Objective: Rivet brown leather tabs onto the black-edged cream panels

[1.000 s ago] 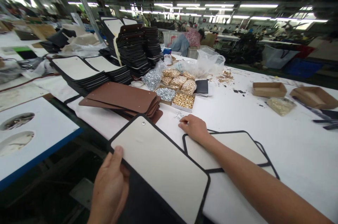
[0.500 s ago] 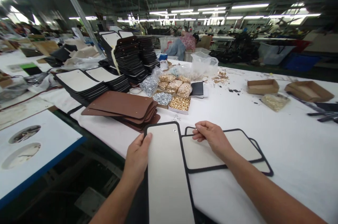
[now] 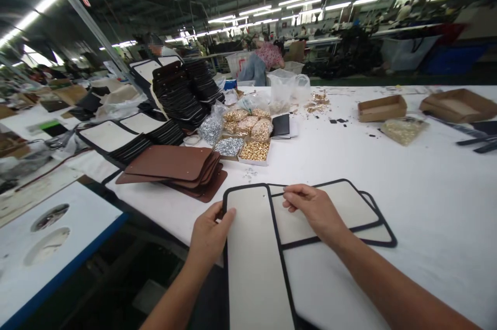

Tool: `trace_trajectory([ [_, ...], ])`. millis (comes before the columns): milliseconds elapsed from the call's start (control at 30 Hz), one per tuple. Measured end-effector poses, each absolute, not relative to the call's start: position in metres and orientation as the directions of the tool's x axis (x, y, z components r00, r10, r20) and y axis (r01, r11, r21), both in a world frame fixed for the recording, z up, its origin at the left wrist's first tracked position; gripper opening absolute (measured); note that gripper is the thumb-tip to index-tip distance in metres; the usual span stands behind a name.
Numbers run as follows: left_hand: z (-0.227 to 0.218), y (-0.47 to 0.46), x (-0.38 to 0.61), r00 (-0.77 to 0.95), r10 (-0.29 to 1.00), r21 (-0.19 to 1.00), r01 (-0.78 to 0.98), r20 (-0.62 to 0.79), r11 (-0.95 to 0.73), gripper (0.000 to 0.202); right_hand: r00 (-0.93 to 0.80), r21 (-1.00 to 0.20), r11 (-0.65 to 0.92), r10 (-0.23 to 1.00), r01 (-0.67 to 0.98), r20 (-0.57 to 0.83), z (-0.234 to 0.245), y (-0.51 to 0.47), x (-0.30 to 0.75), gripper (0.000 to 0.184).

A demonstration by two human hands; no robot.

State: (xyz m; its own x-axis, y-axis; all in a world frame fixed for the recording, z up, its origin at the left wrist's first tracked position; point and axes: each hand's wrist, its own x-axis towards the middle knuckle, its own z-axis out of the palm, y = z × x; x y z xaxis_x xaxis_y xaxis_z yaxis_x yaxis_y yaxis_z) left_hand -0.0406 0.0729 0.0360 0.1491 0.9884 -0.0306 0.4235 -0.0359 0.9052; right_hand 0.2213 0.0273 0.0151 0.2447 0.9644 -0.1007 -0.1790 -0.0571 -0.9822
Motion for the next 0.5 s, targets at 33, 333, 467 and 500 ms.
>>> trace_trajectory([
  [33, 0.037, 0.072, -0.042, 0.156, 0.988, 0.886, 0.460, -0.012, -0.062, 0.037, 0.235, -0.990, -0.029, 0.970, -0.139, -0.062, 0.017, 0.026, 0.219, 0.030],
  [333, 0.047, 0.036, -0.039, 0.311, 0.900, 0.668, 0.603, 0.305, -0.436, 0.015, 0.052, -0.856, 0.416, 0.891, 0.307, 0.452, 0.045, -0.002, 0.190, 0.012],
  [467, 0.040, 0.017, -0.039, 0.390, 0.769, 0.563, 0.526, 0.507, -0.638, 0.023, 0.006, -0.708, 0.596, 0.763, 0.379, 0.646, 0.048, -0.014, 0.181, 0.012],
  [500, 0.038, 0.013, -0.040, 0.407, 0.736, 0.534, 0.509, 0.541, -0.675, 0.026, 0.000, -0.690, 0.612, 0.748, 0.386, 0.664, 0.047, -0.017, 0.179, 0.012],
])
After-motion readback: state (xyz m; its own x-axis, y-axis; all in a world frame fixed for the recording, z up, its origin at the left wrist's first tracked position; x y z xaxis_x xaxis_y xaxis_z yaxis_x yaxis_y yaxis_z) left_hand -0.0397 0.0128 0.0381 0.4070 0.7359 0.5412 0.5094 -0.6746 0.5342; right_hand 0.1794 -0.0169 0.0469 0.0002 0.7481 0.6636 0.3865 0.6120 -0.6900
